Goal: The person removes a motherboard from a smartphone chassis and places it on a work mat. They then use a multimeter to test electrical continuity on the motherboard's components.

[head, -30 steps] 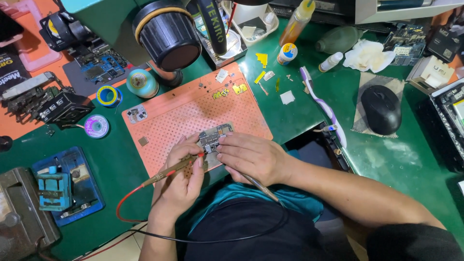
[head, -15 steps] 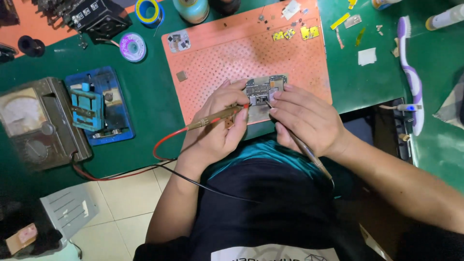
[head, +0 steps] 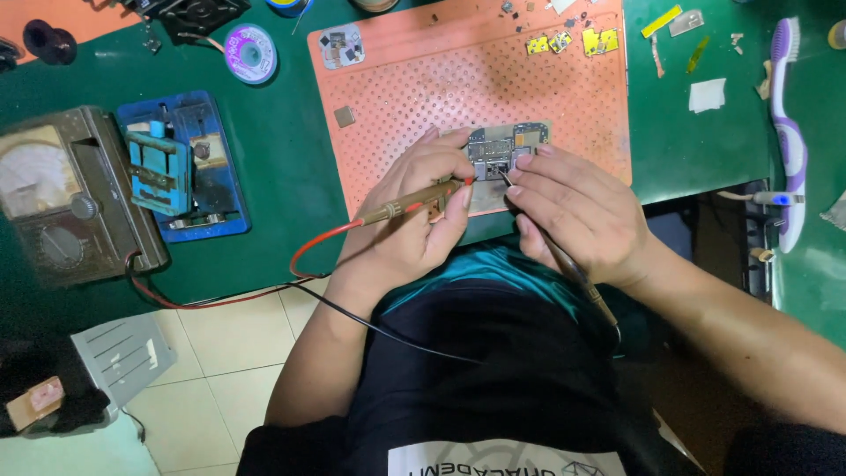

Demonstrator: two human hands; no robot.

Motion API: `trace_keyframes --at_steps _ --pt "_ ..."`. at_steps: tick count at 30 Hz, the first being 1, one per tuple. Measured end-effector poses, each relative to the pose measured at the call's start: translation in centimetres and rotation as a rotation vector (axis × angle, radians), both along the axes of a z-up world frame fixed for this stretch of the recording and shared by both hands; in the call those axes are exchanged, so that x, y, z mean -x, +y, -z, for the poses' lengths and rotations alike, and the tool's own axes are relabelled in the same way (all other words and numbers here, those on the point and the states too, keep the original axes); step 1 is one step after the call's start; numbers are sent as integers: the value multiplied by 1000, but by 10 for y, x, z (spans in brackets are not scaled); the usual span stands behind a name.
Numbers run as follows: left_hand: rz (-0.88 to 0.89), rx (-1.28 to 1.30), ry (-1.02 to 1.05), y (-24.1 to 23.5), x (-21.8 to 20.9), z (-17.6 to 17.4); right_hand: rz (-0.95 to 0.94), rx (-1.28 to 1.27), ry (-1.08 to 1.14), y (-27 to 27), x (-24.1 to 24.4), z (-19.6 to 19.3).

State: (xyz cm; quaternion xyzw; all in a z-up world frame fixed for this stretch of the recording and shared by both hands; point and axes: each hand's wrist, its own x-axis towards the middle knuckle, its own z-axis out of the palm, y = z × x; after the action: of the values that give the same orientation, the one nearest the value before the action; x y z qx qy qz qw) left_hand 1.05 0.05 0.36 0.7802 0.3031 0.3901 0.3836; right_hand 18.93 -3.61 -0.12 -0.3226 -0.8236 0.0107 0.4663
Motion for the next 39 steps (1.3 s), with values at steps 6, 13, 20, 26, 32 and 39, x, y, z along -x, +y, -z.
trace_keyframes --at_steps 6,13,20,26,32,39 --pt "-6 -17 19 0 0 0 11 -4 -7 0 3 -2" --pt "-3 -34 28 0 2 3 10 -12 -6 -1 5 -2" --pt "2 -41 14 0 3 4 20 -9 -22 -2 6 -2" --pt "5 -66 23 0 4 2 22 5 -23 -3 7 -3" --pt "-4 -76 16 0 4 0 13 -5 -36 -2 7 -3" --pt "0 -85 36 -1 5 0 7 -10 -33 -2 8 -2"
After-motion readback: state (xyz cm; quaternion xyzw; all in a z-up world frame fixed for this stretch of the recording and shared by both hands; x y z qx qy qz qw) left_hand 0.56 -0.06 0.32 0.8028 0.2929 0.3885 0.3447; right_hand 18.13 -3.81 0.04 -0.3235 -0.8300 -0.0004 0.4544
